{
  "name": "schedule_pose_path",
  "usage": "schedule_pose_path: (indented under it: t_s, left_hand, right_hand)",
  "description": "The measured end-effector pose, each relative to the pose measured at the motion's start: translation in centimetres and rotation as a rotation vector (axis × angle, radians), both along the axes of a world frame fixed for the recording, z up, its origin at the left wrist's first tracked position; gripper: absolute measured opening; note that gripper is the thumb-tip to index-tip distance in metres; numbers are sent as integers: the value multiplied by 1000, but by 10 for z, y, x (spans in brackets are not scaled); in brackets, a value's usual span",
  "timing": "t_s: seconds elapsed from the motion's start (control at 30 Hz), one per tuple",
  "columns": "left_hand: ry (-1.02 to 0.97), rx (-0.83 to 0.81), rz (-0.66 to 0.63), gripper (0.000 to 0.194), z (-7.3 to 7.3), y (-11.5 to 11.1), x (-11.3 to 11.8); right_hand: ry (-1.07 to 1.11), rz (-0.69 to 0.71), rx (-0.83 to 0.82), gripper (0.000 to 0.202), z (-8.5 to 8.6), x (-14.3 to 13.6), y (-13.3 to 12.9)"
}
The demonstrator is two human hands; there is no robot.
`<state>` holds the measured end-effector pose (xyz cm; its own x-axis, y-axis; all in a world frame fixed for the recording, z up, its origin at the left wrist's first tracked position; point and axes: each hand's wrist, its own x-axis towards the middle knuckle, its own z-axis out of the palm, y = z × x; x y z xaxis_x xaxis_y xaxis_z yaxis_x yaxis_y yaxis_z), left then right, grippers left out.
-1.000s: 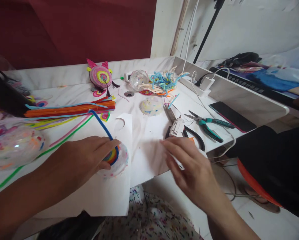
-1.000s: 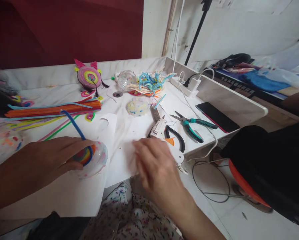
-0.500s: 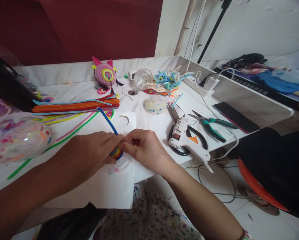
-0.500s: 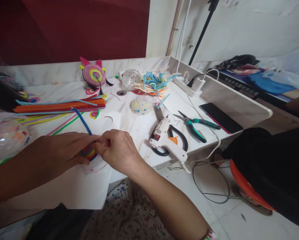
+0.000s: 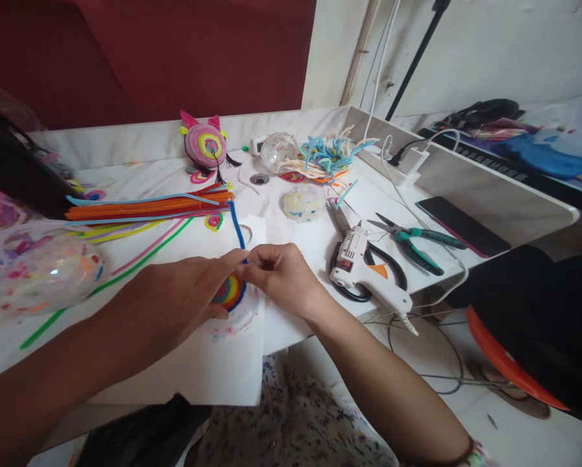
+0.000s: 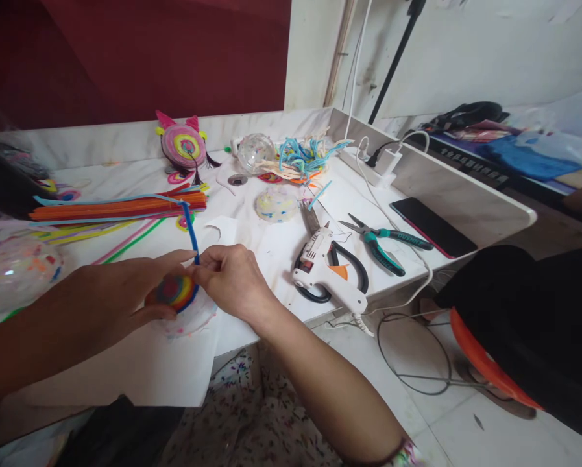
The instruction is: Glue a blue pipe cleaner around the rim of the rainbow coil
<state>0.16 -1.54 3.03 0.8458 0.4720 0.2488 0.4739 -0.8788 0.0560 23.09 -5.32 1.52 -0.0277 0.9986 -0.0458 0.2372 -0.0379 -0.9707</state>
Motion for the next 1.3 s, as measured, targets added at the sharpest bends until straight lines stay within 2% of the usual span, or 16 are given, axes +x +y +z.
schedule_pose_path:
  t_s: [0.13, 0.27, 0.47, 0.6, 0.73, 0.87, 1.1, 1.3]
  left_hand:
    - [59, -6, -37, 45, 4, -1, 0]
    - [18, 48, -54, 44, 4, -1, 0]
    - [44, 83, -114, 25, 14, 0, 5]
    - [65, 59, -115, 27, 18, 1, 6]
    - [53, 2, -75, 26, 11, 1, 3]
    - [20, -6, -88, 26, 5, 1, 1]
    - [60, -38, -115, 25, 16, 2, 3]
    - [63, 11, -130, 30, 19, 2, 2]
  right_hand:
    - [32, -10, -1, 29, -4, 4, 7]
    - [9, -40, -21, 30, -7, 5, 13]
    - [9, 6, -22, 28, -13, 3, 22]
    - [24, 23, -32, 25, -14, 2, 27]
    - [31, 37, -48, 25, -13, 1, 31]
    - [43, 47, -60, 28, -10, -1, 34]
    - [52, 50, -91, 30, -8, -4, 37]
    - [3, 93, -61, 32, -3, -6, 41]
